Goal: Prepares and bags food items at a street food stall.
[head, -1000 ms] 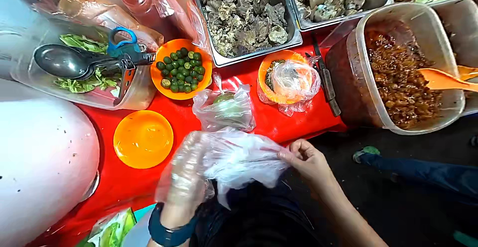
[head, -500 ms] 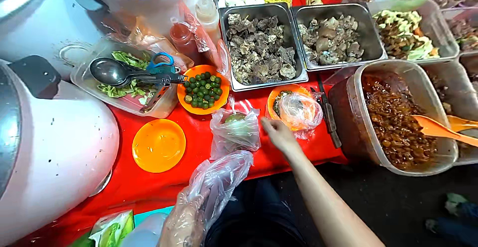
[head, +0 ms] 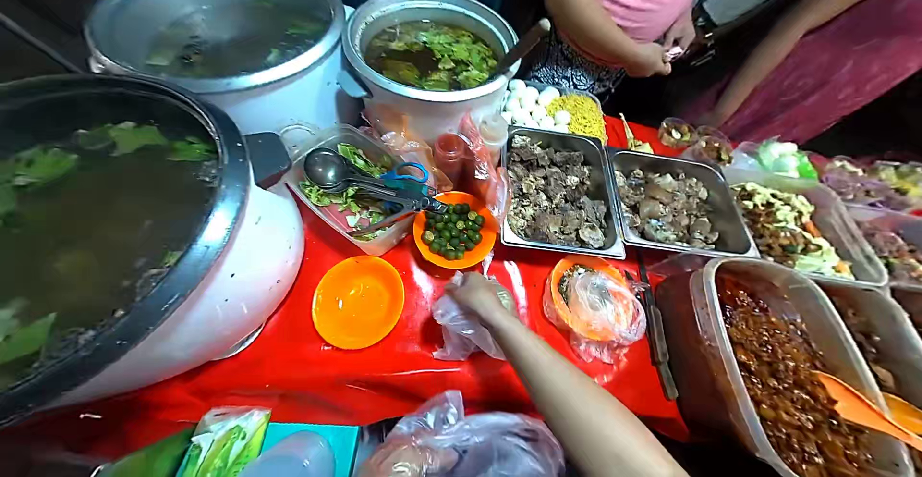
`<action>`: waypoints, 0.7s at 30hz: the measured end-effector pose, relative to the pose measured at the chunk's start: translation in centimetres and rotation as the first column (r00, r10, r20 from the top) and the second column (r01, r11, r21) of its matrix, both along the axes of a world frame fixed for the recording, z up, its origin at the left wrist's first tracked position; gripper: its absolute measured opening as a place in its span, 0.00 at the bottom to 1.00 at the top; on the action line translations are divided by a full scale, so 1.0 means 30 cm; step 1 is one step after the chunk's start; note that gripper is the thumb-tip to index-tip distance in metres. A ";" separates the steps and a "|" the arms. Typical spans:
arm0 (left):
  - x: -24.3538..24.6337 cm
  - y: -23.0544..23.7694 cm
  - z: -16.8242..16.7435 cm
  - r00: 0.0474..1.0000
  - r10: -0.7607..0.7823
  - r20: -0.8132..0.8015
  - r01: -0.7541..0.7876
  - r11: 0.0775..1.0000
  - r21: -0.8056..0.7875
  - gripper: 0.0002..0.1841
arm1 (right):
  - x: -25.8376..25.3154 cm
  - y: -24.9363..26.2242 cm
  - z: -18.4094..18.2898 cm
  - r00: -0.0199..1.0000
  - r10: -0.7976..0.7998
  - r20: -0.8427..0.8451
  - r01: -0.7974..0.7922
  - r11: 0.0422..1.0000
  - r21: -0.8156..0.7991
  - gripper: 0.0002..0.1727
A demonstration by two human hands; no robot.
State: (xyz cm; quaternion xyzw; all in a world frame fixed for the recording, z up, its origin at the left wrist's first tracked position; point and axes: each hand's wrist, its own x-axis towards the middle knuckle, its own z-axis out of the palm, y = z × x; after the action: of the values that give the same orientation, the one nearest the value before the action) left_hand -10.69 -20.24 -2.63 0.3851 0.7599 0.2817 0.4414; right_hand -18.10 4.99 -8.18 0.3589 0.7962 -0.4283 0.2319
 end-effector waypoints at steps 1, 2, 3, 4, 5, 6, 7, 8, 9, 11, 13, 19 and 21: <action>-0.006 -0.006 0.010 0.999 0.011 0.053 -0.013 1.000 0.025 0.22 | 0.034 0.029 -0.017 0.986 -0.145 -0.076 0.133 0.981 -0.144 0.24; -0.006 -0.022 -0.003 0.997 0.045 0.066 -0.047 0.999 0.022 0.26 | 0.076 0.059 -0.013 0.932 -0.338 -0.128 0.281 0.901 -0.331 0.20; -0.004 -0.040 -0.023 0.996 0.089 0.029 -0.089 0.996 -0.001 0.27 | 0.116 0.084 0.030 0.849 -0.512 -0.130 0.393 0.776 -0.493 0.18; -0.001 -0.045 -0.043 0.992 0.121 -0.026 -0.122 0.992 -0.041 0.29 | 0.147 0.100 0.103 0.764 -0.634 -0.119 0.456 0.660 -0.597 0.15; -0.010 -0.036 -0.061 0.993 0.109 -0.050 -0.113 0.990 -0.089 0.32 | 0.171 0.104 0.193 0.714 -0.689 -0.123 0.461 0.595 -0.659 0.12; -0.031 -0.010 -0.075 0.997 0.063 -0.040 -0.068 0.989 -0.128 0.36 | 0.187 0.098 0.288 0.699 -0.699 -0.152 0.427 0.579 -0.695 0.10; -0.061 0.028 -0.089 1.000 0.008 0.002 -0.007 0.988 -0.151 0.39 | 0.196 0.082 0.375 0.693 -0.694 -0.194 0.391 0.588 -0.708 0.08; -0.091 0.072 -0.112 0.997 -0.036 0.072 0.046 0.988 -0.147 0.40 | 0.204 0.063 0.448 0.684 -0.692 -0.229 0.364 0.597 -0.715 0.08; -0.120 0.118 -0.137 0.985 -0.045 0.167 0.063 0.992 -0.105 0.39 | 0.212 0.043 0.505 0.658 -0.711 -0.248 0.346 0.578 -0.739 0.08; -0.167 0.201 -0.206 0.887 0.103 0.450 -0.116 0.993 0.001 0.28 | 0.231 0.009 0.599 0.584 -0.757 -0.294 0.291 0.533 -0.794 0.08; -0.184 0.252 -0.276 0.545 0.329 0.771 -0.473 0.880 -0.041 0.13 | 0.265 -0.023 0.665 0.502 -0.794 -0.342 0.215 0.497 -0.840 0.08; -0.240 0.295 -0.400 0.082 0.365 0.927 -0.898 0.431 -0.091 0.17 | 0.372 0.023 0.632 0.433 -0.831 -0.350 0.119 0.437 -0.891 0.11; -0.264 0.279 -0.389 0.082 0.323 0.943 -0.915 0.400 -0.058 0.12 | 0.396 0.055 0.559 0.453 -0.835 -0.313 0.147 0.416 -0.898 0.11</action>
State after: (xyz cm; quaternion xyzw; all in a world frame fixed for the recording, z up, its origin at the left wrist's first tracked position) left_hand -18.62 -11.87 -14.31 -0.0995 0.3850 0.8102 0.4307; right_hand -6.21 6.65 8.60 0.2579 0.3794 -0.8775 -0.1399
